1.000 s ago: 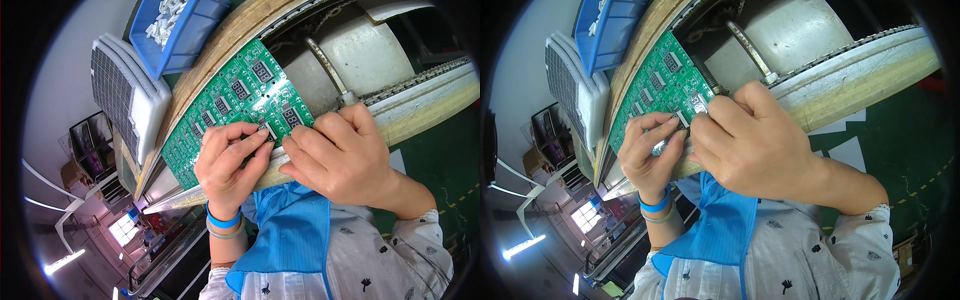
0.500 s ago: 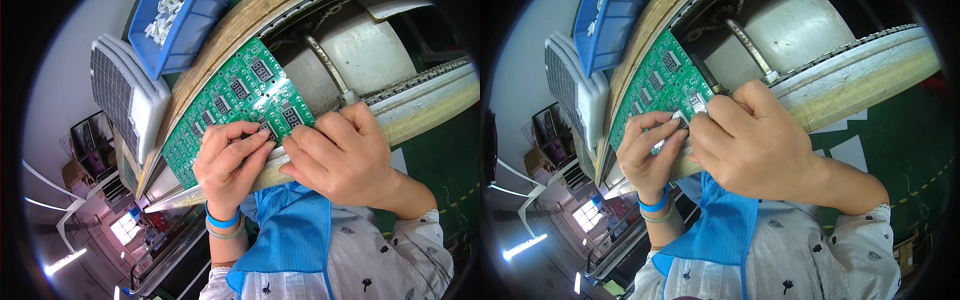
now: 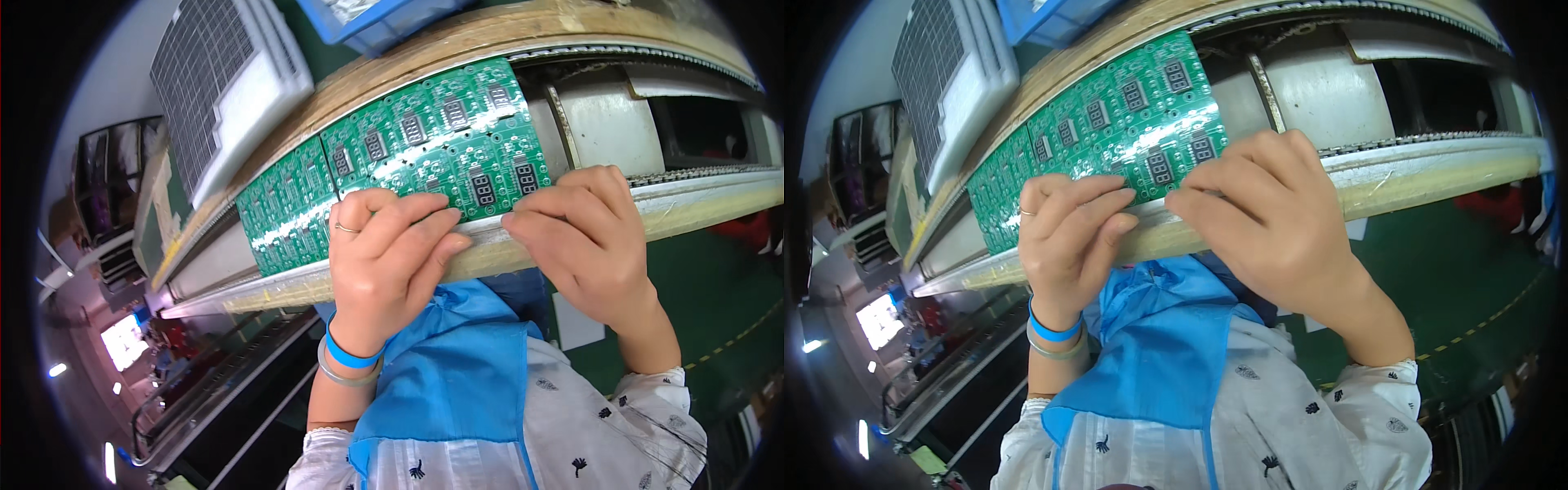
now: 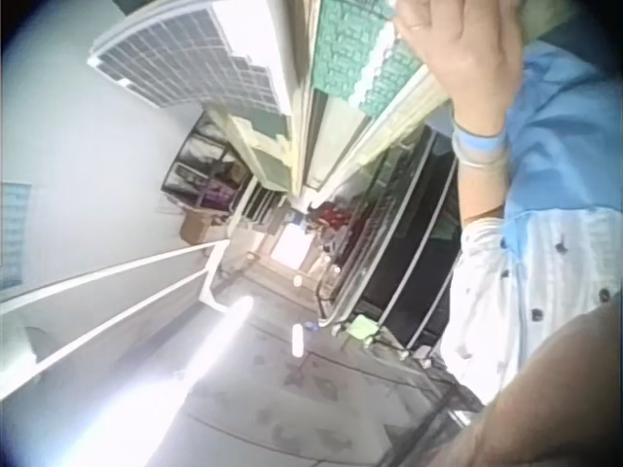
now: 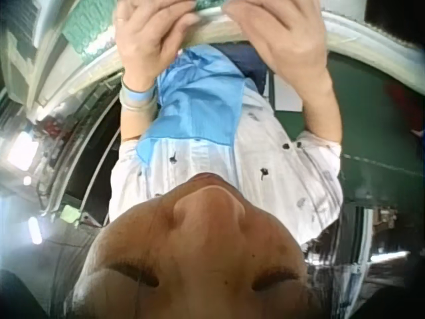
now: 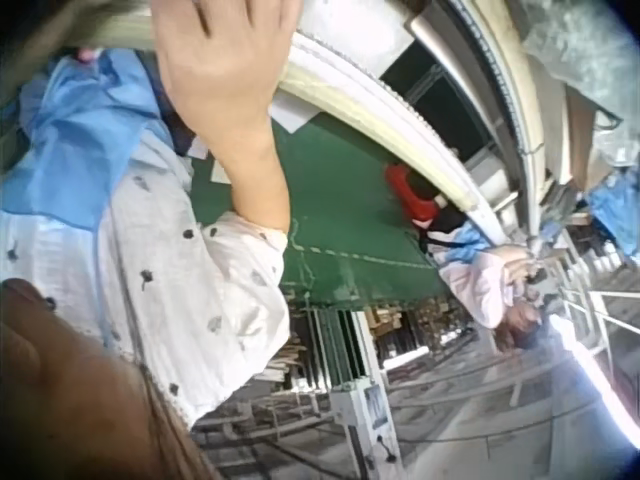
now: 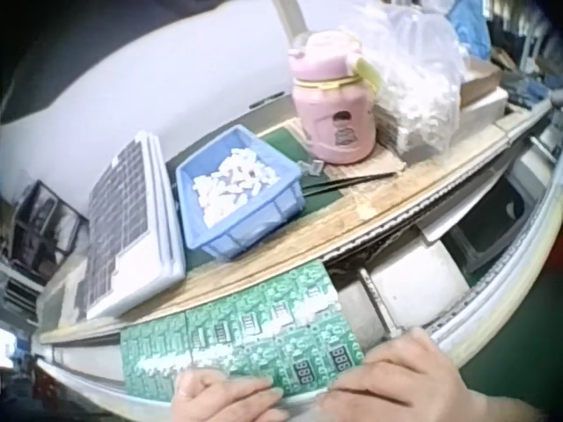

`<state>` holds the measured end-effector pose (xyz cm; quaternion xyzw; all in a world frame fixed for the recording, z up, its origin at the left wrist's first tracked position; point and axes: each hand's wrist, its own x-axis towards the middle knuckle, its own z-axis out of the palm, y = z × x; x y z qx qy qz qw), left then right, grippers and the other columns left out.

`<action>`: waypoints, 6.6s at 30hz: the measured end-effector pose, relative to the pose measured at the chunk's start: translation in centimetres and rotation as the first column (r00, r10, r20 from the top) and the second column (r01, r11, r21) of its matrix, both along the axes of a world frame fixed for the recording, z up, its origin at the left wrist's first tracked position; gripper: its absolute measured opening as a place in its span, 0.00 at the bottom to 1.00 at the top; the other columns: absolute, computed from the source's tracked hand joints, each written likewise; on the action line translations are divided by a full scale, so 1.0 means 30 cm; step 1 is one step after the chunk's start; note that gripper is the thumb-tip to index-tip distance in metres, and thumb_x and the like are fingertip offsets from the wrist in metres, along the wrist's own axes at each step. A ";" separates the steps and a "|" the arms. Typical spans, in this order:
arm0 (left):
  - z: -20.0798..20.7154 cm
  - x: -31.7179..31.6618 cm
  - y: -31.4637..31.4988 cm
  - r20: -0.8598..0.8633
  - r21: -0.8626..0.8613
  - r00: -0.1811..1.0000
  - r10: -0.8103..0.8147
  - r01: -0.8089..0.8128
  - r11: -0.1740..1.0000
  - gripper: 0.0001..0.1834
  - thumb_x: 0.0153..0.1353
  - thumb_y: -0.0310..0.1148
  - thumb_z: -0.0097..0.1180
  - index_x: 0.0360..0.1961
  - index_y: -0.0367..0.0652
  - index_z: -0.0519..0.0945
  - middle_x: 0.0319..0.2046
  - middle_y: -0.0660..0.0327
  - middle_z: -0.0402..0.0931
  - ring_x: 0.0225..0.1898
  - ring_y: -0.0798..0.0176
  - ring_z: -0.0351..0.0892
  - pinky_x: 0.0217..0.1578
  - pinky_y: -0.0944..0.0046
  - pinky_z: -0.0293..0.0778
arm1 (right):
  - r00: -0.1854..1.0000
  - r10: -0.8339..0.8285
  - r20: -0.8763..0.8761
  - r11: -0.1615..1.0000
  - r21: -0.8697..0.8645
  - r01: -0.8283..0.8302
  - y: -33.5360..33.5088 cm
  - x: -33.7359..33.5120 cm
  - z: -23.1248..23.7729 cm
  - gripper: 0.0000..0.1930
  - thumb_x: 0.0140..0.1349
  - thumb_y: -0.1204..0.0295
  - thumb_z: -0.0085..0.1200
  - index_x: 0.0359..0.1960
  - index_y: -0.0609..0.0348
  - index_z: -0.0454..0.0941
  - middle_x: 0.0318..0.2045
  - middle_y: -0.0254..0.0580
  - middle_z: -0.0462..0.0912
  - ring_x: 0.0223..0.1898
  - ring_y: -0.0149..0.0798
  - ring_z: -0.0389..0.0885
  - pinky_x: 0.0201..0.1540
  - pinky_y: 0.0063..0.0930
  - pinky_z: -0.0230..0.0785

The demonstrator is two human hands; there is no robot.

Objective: The person inserts small white plastic components into designated slots on green circuit boards. They pick components from a blue tray and place them onto the boards, which are positioned on a wooden jig. The person handles multiple boards, flipping them over to access different sides during the assembly process.

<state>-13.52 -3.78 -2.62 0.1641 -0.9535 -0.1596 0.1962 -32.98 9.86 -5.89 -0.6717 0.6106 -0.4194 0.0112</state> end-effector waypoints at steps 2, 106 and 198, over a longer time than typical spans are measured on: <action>-0.010 0.026 0.021 -0.002 -0.029 1.000 0.026 -0.026 0.999 0.14 0.54 0.37 0.70 0.41 0.45 0.89 0.45 0.64 0.86 0.40 0.58 0.75 0.44 0.58 0.68 | 0.997 0.033 -0.068 0.999 0.033 -0.031 -0.037 -0.003 0.022 0.13 0.48 0.76 0.68 0.38 0.57 0.86 0.40 0.37 0.85 0.40 0.42 0.78 0.41 0.36 0.65; 0.015 0.246 0.078 -0.362 0.831 0.439 0.823 0.553 0.070 0.14 0.74 0.25 0.54 0.57 0.31 0.78 0.46 0.57 0.84 0.45 0.69 0.82 0.47 0.67 0.78 | 0.861 0.276 -0.427 0.886 -0.234 -0.400 -0.445 0.299 0.256 0.15 0.54 0.71 0.72 0.43 0.59 0.87 0.39 0.40 0.89 0.34 0.41 0.86 0.33 0.32 0.75; -0.198 0.215 0.087 -0.392 0.011 0.865 0.313 -0.336 0.942 0.10 0.54 0.40 0.69 0.36 0.50 0.86 0.44 0.69 0.84 0.44 0.66 0.78 0.45 0.57 0.65 | 0.880 0.307 -0.362 0.945 0.226 -0.236 -1.006 0.285 0.280 0.13 0.61 0.66 0.67 0.45 0.55 0.89 0.40 0.40 0.87 0.37 0.40 0.84 0.43 0.30 0.77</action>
